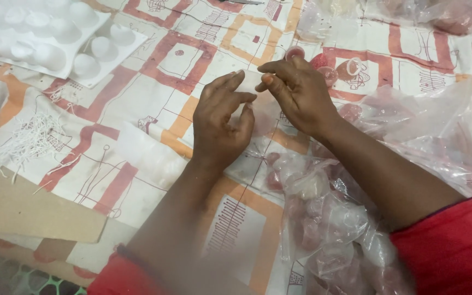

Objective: The recorder is placing small red and white candles into plastic bags and sealing them.

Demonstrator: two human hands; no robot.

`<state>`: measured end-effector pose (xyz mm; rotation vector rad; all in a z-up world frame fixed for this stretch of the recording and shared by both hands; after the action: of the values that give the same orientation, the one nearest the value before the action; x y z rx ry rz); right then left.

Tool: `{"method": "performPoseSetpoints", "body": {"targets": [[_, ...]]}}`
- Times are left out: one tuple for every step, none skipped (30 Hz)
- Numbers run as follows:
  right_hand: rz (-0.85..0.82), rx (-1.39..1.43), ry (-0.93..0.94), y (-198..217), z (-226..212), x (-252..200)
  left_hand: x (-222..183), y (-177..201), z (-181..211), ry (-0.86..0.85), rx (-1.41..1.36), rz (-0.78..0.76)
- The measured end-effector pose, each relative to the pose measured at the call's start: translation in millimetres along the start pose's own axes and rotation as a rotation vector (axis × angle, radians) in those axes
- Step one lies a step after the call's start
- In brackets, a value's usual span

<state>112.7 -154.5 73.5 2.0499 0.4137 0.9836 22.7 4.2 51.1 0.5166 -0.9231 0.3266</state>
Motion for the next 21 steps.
{"method": "performPoseSetpoints", "body": {"targets": [[0.028, 0.006, 0.024, 1, 3, -2, 1, 3, 1, -0.020, 0.025, 0.021], [0.028, 0.004, 0.028, 3, 2, -3, 0, 4, 2, -0.022, 0.025, 0.025], [0.065, -0.154, 0.156, 8, -5, -3, 2, 6, 3, -0.023, 0.046, 0.051], [0.101, -0.312, 0.284, 12, -12, -3, 3, 9, 4, -0.024, 0.066, 0.078], [0.107, -0.317, 0.290, 16, -6, -5, 5, 9, 5, -0.033, 0.067, 0.082], [0.064, -0.363, 0.305, 16, -1, -6, 6, 11, 4, -0.019, 0.062, 0.111], [0.015, -0.406, 0.314, 15, 6, -12, 4, 11, 4, 0.001, 0.054, 0.135], [0.016, -0.409, 0.312, 30, -14, -11, 4, 12, 6, -0.002, 0.051, 0.135], [-0.133, -0.321, 0.051, 41, -20, -9, 4, 13, 7, 0.031, 0.016, 0.145], [-0.279, -0.227, -0.211, 51, -26, -12, 4, 12, 8, 0.063, -0.019, 0.155], [-0.275, -0.235, -0.218, 62, -34, -20, 3, 12, 10, 0.060, -0.030, 0.153], [-0.291, -0.149, -0.336, 73, -37, -30, 2, 12, 10, 0.089, -0.119, 0.157], [-0.304, -0.062, -0.454, 83, -40, -40, 2, 11, 10, 0.118, -0.210, 0.159], [-0.298, -0.069, -0.463, 92, -44, -47, 6, 14, 17, 0.114, -0.221, 0.155], [-0.224, 0.040, -0.422, 102, -51, -53, 9, 14, 23, 0.113, -0.357, 0.146], [-0.148, 0.147, -0.379, 112, -57, -59, 12, 14, 29, 0.112, -0.493, 0.135], [-0.143, 0.142, -0.388, 115, -56, -66, 12, 12, 29, 0.112, -0.503, 0.129], [-0.137, 0.249, -0.384, 117, -56, -73, 12, 5, 30, 0.121, -0.625, 0.053], [-0.128, 0.360, -0.374, 118, -57, -77, 13, 1, 31, 0.129, -0.742, -0.025], [-0.122, 0.358, -0.378, 119, -56, -83, 3, -8, 21, 0.126, -0.746, -0.031], [-0.130, 0.453, -0.350, 118, -58, -87, -7, -24, 10, 0.209, -0.821, -0.185]]}}
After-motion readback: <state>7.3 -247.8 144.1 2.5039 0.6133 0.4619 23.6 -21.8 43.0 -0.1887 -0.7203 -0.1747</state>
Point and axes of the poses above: each hand's wrist, its own x-axis towards the middle knuckle, its own y-axis out of the back of the hand, z = x × y, the point moved 5 cm from there along x, towards the middle knuckle, and after that the axes turned 6 degrees about -x, right-handed, at the moved point
